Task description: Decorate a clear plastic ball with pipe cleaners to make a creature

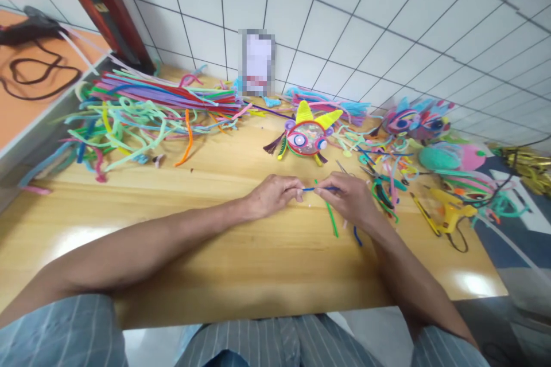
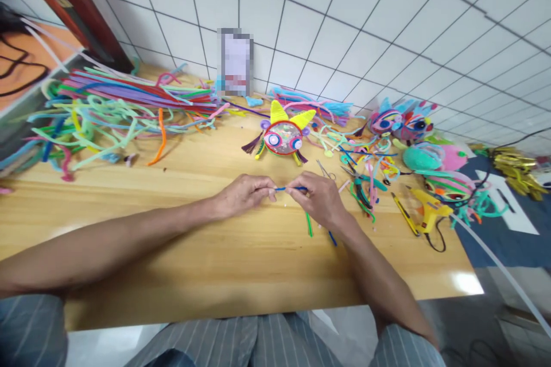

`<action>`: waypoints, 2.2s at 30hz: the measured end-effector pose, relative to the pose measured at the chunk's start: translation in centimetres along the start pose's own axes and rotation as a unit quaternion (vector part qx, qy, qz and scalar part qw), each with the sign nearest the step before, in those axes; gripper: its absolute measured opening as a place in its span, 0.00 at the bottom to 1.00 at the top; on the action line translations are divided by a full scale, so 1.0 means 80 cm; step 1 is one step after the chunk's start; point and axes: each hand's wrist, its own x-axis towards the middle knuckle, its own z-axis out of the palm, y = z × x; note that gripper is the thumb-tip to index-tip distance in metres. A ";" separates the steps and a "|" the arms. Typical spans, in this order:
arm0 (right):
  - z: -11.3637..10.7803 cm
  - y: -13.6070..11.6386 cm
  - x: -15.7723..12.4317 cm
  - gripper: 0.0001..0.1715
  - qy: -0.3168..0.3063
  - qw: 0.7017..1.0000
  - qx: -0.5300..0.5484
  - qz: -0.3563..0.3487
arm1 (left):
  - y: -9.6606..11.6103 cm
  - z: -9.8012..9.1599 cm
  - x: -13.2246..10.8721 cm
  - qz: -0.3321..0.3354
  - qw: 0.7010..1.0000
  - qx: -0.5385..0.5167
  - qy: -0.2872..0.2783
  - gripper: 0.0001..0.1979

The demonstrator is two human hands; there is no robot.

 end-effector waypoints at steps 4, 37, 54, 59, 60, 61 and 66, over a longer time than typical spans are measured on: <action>-0.007 -0.004 0.002 0.10 0.012 1.000 -0.010 0.006 | 0.003 -0.004 -0.001 -0.006 1.000 -0.006 0.015 0.13; 0.005 0.003 0.000 0.05 0.047 0.996 0.074 -0.033 | 0.020 0.003 -0.008 0.046 0.995 0.018 0.085 0.16; -0.016 -0.005 0.058 0.04 0.077 0.994 0.062 -0.049 | 0.034 -0.012 0.006 -0.046 0.973 -0.119 0.191 0.22; -0.031 0.003 0.081 0.05 0.147 0.988 0.027 -0.033 | 0.009 -0.033 0.019 -0.006 0.959 -0.083 0.272 0.17; -0.037 0.005 0.086 0.04 0.158 0.987 0.017 -0.022 | -0.001 -0.039 0.023 -0.007 0.951 -0.063 0.301 0.22; -0.042 0.008 0.092 0.04 0.165 0.986 0.008 -0.012 | -0.011 -0.045 0.028 -0.012 0.945 -0.044 0.324 0.29; -0.060 0.016 0.116 0.03 0.155 0.987 -0.028 0.014 | -0.053 -0.065 0.068 -0.013 0.961 -0.005 0.276 0.50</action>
